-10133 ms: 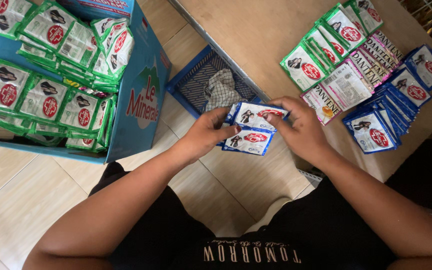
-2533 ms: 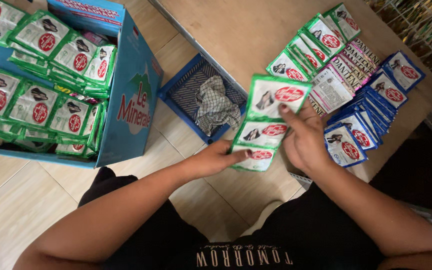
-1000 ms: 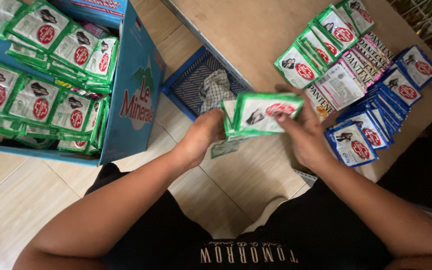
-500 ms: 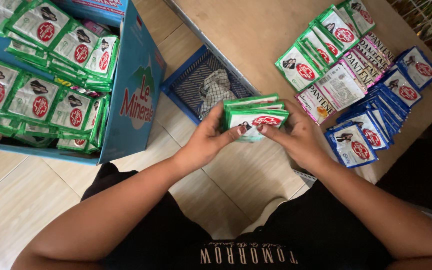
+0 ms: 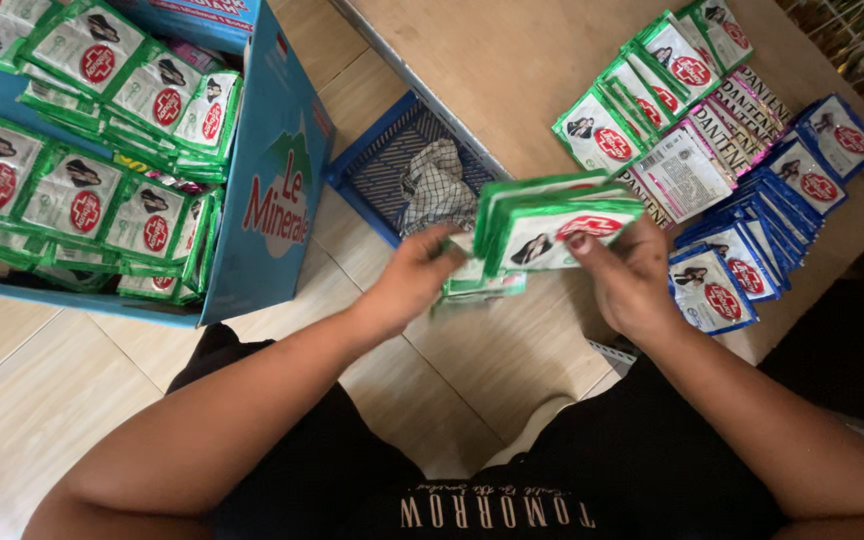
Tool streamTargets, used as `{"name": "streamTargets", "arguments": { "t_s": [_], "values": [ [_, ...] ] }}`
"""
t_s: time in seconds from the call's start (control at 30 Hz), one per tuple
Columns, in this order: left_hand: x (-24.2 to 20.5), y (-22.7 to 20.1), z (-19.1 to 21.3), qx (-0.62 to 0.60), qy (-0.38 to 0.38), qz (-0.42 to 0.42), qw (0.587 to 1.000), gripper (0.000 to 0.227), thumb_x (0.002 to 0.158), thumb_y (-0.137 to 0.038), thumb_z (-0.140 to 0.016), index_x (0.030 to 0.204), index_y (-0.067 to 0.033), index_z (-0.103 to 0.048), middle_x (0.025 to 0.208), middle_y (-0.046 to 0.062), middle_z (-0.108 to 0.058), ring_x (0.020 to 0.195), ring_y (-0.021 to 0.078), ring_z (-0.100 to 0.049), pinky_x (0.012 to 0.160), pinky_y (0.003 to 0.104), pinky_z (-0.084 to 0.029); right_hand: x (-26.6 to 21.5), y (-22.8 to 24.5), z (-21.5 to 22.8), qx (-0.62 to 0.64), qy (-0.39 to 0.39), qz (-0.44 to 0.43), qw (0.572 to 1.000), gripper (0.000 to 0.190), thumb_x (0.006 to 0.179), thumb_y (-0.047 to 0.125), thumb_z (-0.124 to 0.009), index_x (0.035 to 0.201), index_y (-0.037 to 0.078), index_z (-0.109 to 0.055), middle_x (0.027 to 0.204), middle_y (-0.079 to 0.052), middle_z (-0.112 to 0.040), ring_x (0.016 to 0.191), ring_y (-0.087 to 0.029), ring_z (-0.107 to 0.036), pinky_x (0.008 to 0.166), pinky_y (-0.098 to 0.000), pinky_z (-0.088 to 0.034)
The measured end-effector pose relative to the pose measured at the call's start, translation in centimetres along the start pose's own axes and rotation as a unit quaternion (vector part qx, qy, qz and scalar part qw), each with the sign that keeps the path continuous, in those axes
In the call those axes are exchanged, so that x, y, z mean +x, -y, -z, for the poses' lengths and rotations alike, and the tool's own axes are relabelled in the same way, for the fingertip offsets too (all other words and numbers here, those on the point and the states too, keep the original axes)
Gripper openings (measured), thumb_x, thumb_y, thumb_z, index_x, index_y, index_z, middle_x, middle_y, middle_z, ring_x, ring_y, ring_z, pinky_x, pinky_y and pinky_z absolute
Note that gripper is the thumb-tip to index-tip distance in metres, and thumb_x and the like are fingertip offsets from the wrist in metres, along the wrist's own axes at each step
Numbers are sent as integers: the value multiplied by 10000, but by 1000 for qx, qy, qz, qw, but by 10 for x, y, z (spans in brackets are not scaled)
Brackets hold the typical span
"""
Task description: The person sits on the floor and repeatedly picks up small sachets from a blue cardboard box, then places them in neat stacks on a nearby table. The person handles both green and blue sachets, arranging them in separate piles.
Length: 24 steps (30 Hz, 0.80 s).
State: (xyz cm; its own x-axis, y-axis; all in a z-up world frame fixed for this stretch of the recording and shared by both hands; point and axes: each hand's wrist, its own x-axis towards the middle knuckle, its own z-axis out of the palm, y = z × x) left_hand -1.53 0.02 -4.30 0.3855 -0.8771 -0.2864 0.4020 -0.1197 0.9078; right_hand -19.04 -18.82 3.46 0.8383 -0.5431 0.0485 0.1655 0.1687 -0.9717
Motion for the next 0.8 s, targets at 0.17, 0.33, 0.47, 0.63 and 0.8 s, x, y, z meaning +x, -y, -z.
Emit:
{"name": "streamTargets", "arguments": {
  "t_s": [0.17, 0.33, 0.47, 0.63, 0.8],
  "values": [
    [-12, -38, 2, -225, 47, 33, 973, 358, 985, -218, -557, 1293, -36, -581, 1220, 99, -686, 1107, 207, -659, 984, 404, -523, 4, 4, -12, -197, 69, 8, 978, 434, 1010, 84, -671, 1411, -1, -526, 1302, -77, -551, 1179, -126, -578, 1011, -302, -495],
    [-18, -53, -15, -298, 65, 46, 951, 552, 931, -422, -563, 1304, -17, -583, 1247, 96, -699, 1131, 195, -668, 991, 330, -512, 11, 11, -27, -289, 70, 1, 955, 543, 1006, 117, -700, 1479, 16, -454, 1330, -105, -539, 1250, -160, -546, 1080, -336, -467],
    [-19, -49, -18, -79, 25, -57, 995, 528, 938, -184, -768, 1357, 31, -531, 1218, 139, -656, 1103, 197, -633, 942, 341, -541, 13, 12, -31, -140, 104, -61, 983, 855, 862, 111, -778, 1556, 79, -281, 1342, -121, -556, 1248, -173, -558, 1075, -352, -449],
    [-23, -50, -18, -61, 50, -108, 991, 643, 921, -124, -773, 1449, 8, -432, 1258, 96, -638, 1170, 162, -624, 1005, 312, -536, 9, 14, -24, -194, 102, -90, 971, 709, 823, 40, -820, 1421, 39, -439, 1258, -120, -614, 1188, -170, -605, 1017, -344, -510],
    [-16, -39, -11, -12, 106, -53, 993, 692, 843, -61, -794, 1413, 19, -409, 1213, 95, -672, 1101, 178, -670, 983, 334, -558, 5, 15, -19, -57, 43, -42, 997, 615, 891, -15, -784, 1398, 41, -441, 1262, -74, -577, 1188, -147, -601, 1022, -322, -544]
  ]
}}
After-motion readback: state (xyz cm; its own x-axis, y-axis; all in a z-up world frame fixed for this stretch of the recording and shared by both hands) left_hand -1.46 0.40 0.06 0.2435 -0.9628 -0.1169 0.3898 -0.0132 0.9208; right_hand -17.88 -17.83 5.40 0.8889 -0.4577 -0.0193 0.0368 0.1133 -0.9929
